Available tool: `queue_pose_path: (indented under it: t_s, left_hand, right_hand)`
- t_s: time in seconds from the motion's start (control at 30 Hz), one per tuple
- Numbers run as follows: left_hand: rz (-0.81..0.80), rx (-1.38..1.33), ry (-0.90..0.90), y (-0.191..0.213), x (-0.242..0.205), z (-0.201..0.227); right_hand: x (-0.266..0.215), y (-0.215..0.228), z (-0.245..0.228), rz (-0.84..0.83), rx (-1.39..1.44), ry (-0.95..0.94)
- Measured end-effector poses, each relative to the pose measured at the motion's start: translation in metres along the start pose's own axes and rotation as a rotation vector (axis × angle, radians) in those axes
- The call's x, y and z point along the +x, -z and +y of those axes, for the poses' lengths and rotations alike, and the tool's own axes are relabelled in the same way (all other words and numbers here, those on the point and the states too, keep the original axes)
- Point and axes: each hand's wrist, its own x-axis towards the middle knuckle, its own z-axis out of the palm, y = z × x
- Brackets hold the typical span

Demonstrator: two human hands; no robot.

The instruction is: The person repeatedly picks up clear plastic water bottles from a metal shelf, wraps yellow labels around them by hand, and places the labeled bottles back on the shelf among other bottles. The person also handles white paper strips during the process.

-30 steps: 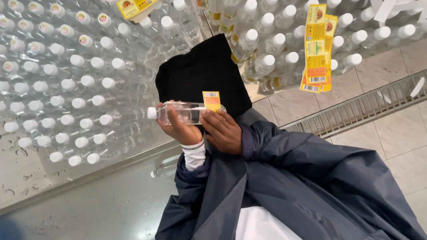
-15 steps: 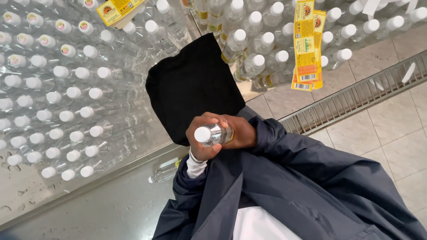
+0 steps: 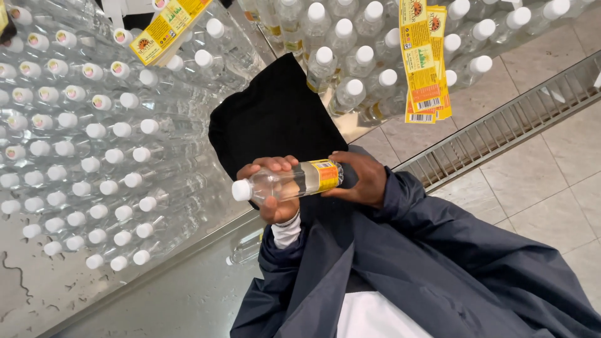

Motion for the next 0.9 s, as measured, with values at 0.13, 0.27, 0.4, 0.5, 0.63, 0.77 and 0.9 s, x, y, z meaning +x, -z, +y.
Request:
queue_pose_path:
  t_s: [0.13, 0.27, 0.4, 0.5, 0.63, 0.77, 0.9]
  left_hand:
    - [-0.142, 0.017, -0.016, 0.009, 0.013, 0.027]
    - [-0.22, -0.052, 0.07, 0.007, 0.006, 0.026]
    - [-0.192, -0.078, 0.101, 0.005, 0.005, 0.016]
    - [-0.116, -0.039, 0.064, 0.0, -0.004, -0.004]
    - [-0.08, 0.007, 0.042, -0.01, -0.002, -0.027]
    - [-0.106, 0.3, 0.052, -0.038, -0.002, -0.06]
    - [-0.201, 0.433, 0.087, -0.044, -0.028, -0.12]
  right_hand:
    - [-0.005, 0.01, 0.01, -0.027, -0.048, 0.023]
    - [0.03, 0.01, -0.044, -0.034, 0.068, 0.21]
    - [0.035, -0.004, -0.048, -0.046, 0.205, 0.303]
    - [0.022, 0.001, -0.024, -0.043, 0.207, 0.277]
    - [-0.012, 0.013, 0.025, -0.019, 0.127, 0.065]
    - [-0.043, 0.023, 0.061, 0.012, -0.118, -0.175]
    - [-0.054, 0.008, 0.086, 0.08, -0.261, -0.343]
